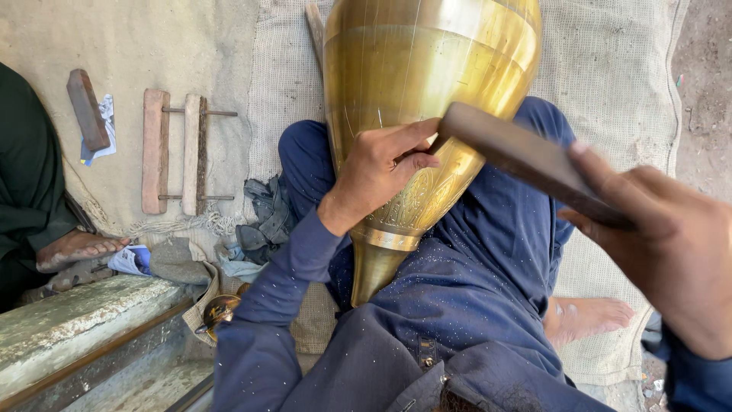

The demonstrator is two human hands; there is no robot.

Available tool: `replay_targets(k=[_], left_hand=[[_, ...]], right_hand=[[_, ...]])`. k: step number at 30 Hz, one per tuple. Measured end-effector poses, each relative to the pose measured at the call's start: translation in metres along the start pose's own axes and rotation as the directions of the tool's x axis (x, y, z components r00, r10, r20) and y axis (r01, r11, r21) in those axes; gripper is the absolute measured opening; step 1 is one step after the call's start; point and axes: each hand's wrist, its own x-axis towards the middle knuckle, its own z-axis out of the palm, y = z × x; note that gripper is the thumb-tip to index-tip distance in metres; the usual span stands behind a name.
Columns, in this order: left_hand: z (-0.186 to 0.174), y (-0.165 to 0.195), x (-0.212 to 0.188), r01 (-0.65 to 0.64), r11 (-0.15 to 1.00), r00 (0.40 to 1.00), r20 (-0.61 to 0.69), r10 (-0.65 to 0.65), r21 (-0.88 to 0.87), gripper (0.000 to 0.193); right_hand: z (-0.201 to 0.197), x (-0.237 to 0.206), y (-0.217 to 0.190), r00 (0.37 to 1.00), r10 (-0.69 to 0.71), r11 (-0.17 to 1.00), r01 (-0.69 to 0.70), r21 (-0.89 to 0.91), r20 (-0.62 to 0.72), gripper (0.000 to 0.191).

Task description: The person sits on the ground with a large brass vase held between their legs, carving a decorative pattern into its surface. They hold a small chisel against the brass with one hand and strike it with a wooden mallet held in the other hand, repositioning the chisel repeatedly to extend the etched design.

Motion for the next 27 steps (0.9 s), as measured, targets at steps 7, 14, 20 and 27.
replay_targets(k=[7, 14, 20, 27], left_hand=[[-0.012, 0.003, 0.029, -0.014, 0.999, 0.946, 0.323, 0.028, -0.047, 0.049], [-0.017, 0.008, 0.041, -0.055, 0.998, 0.89, 0.454, 0.048, 0.002, 0.042], [-0.018, 0.008, 0.042, -0.111, 0.994, 0.904, 0.416, 0.099, 0.003, 0.044], [-0.014, 0.008, 0.023, 0.01, 0.999, 0.967, 0.253, -0.02, 0.041, 0.043]], right_hand=[[0.039, -0.027, -0.005, 0.963, 0.126, 0.864, 0.01, 0.504, -0.236, 0.077], [0.105, -0.042, -0.015, 0.857, 0.301, 0.769, 0.042, 0.638, -0.418, 0.078], [0.12, -0.043, -0.008, 0.861, 0.331, 0.748, 0.011, 0.663, -0.387, 0.072], [0.069, -0.018, -0.004, 0.92, 0.251, 0.666, 0.062, 0.743, -0.301, 0.064]])
